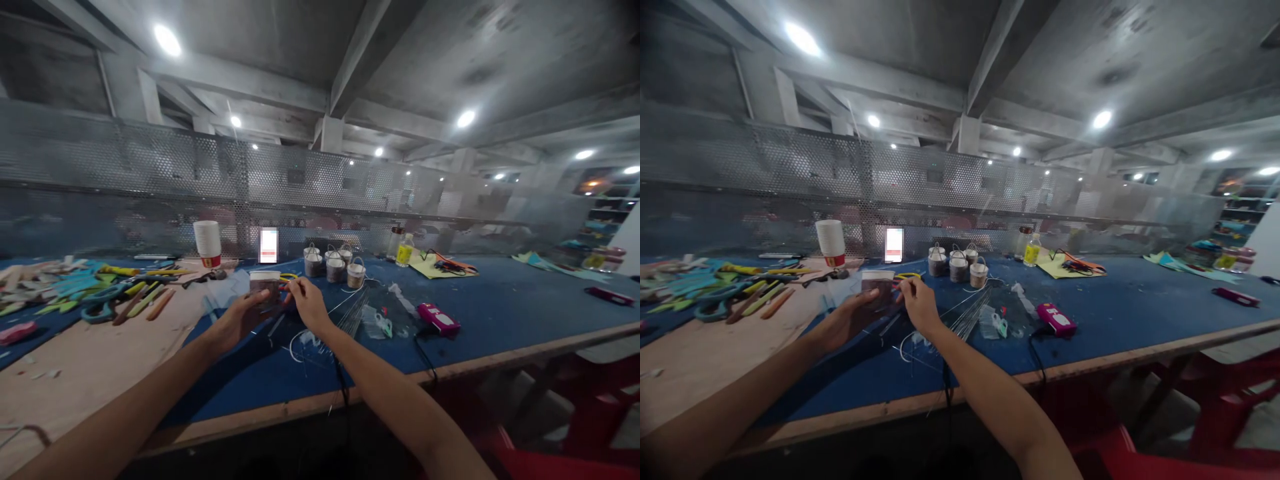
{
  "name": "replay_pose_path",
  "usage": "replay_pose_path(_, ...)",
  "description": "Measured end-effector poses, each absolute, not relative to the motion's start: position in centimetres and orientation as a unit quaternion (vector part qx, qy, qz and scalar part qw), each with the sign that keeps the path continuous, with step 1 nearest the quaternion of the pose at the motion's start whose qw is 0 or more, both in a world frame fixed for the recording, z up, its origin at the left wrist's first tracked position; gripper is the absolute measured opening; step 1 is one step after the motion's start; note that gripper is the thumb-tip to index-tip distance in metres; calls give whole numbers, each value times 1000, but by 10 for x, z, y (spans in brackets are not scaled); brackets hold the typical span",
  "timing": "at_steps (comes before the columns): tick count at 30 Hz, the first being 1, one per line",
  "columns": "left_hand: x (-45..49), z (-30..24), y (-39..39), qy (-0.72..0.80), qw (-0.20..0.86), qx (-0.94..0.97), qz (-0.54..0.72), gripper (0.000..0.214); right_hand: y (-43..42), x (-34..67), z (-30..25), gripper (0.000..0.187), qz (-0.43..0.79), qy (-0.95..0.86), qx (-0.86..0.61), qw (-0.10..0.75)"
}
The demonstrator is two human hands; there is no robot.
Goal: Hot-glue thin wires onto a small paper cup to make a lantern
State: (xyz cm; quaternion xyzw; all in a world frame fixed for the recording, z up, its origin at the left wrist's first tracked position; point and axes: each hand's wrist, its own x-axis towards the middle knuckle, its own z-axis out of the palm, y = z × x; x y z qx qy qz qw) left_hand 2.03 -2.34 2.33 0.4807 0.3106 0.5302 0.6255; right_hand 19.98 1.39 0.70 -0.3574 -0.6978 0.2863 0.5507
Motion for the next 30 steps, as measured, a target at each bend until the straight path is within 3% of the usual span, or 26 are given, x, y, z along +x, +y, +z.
replay_pose_path(7, 17, 20, -19, 293, 646, 450, 542, 26, 4, 197, 4, 14, 63, -826, -310, 467)
replay_pose_path(14, 14, 21, -17, 287, 674, 419, 536, 28, 3, 204, 12, 27, -27, -827, -369, 424)
replay_pose_path(17, 13, 23, -18, 316, 671, 391, 545, 23, 9, 211, 16, 24, -50, -794, -474, 377)
replay_pose_path(23, 10, 24, -18, 351, 639, 379, 570, 15, 24, 233, 13, 29, -22, -791, -597, 131)
replay_pose_path(27, 7, 20, -13, 335, 644, 389, 567, 19, 29, 241, 11, 44, 12, -805, -584, 104)
replay_pose_path(30, 5, 19, -11, 336, 644, 384, 571, 18, 28, 241, 9, 45, 24, -819, -566, 89)
